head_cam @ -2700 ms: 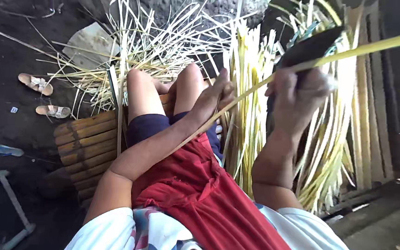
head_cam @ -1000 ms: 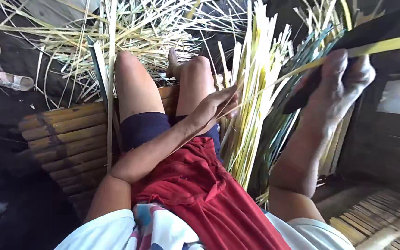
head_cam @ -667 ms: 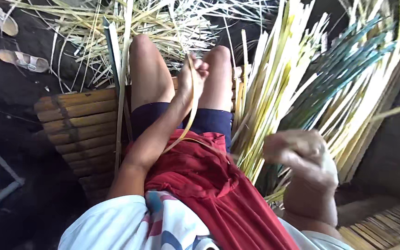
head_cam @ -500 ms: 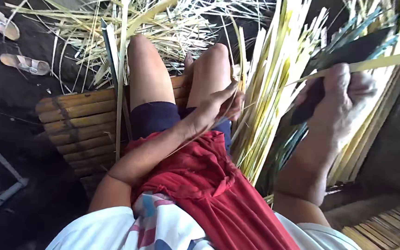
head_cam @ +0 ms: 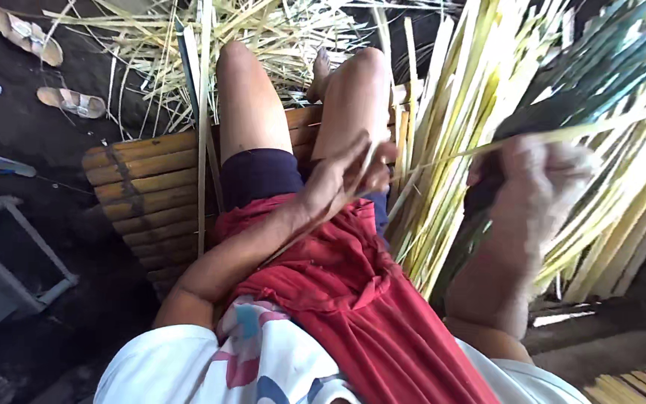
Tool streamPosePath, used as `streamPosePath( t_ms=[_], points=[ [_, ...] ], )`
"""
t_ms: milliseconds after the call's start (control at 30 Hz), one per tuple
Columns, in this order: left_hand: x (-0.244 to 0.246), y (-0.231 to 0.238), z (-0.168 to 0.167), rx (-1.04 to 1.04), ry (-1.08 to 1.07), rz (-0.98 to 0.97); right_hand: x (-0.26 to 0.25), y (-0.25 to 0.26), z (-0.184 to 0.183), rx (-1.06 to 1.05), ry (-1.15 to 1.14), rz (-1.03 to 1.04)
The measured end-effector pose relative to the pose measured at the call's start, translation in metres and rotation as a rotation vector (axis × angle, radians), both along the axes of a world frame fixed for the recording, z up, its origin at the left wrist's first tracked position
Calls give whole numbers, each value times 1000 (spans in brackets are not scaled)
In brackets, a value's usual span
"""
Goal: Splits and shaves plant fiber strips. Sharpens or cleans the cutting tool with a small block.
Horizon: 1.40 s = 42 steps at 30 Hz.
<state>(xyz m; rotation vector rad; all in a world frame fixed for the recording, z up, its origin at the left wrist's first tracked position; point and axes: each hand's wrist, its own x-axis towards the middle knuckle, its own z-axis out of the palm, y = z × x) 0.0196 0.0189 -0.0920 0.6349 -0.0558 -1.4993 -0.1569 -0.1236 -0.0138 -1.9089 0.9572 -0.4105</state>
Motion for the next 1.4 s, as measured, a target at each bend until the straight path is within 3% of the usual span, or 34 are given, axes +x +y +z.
streamPosePath(
  t_ms=[67, 233, 333, 400, 467, 533, 600, 667, 767, 900, 1000, 1100, 1200, 1300, 1400],
  points=[
    [-9, 10, 10, 38, 21, 44, 13, 13, -3, 4, -36, -36],
    [6, -7, -12, 424, 161, 466, 14, 81, -20, -136, -79, 568],
    [28, -4, -20, 547, 237, 563, -17, 95, 5, 64, -240, 759],
    [18, 15, -15, 354, 191, 341, -20, 89, 7, -62, -179, 699],
    [-1, 43, -6, 118, 69, 6, -10, 66, -1, -312, -16, 475],
    [-6, 49, 2, 88, 17, -96, 1, 46, -11, -406, 129, 215],
    [3, 25, 1, 170, 17, 40, 15, 49, -20, -317, 103, 140],
    [13, -4, -5, 243, -32, 205, 33, 70, -32, -252, 63, 264],
    [22, -36, -13, 313, 82, 340, 51, 90, -42, -403, 71, 458],
    [34, -44, -23, 309, 195, 432, 42, 81, -16, -452, 65, 507],
    [40, -45, -27, 281, -27, 377, 3, 67, 24, -436, 132, 445],
    [44, -44, -28, 215, -330, 162, -77, 63, 53, -385, 400, 235],
    [39, -44, -11, 71, -478, -128, -187, 87, 46, -15, 666, 29],
    [18, -56, 1, 11, -527, -167, -266, 147, 18, 399, 832, -159],
    [-14, -68, 10, -42, -588, -164, -311, 218, -15, 719, 856, -375]
  ],
)
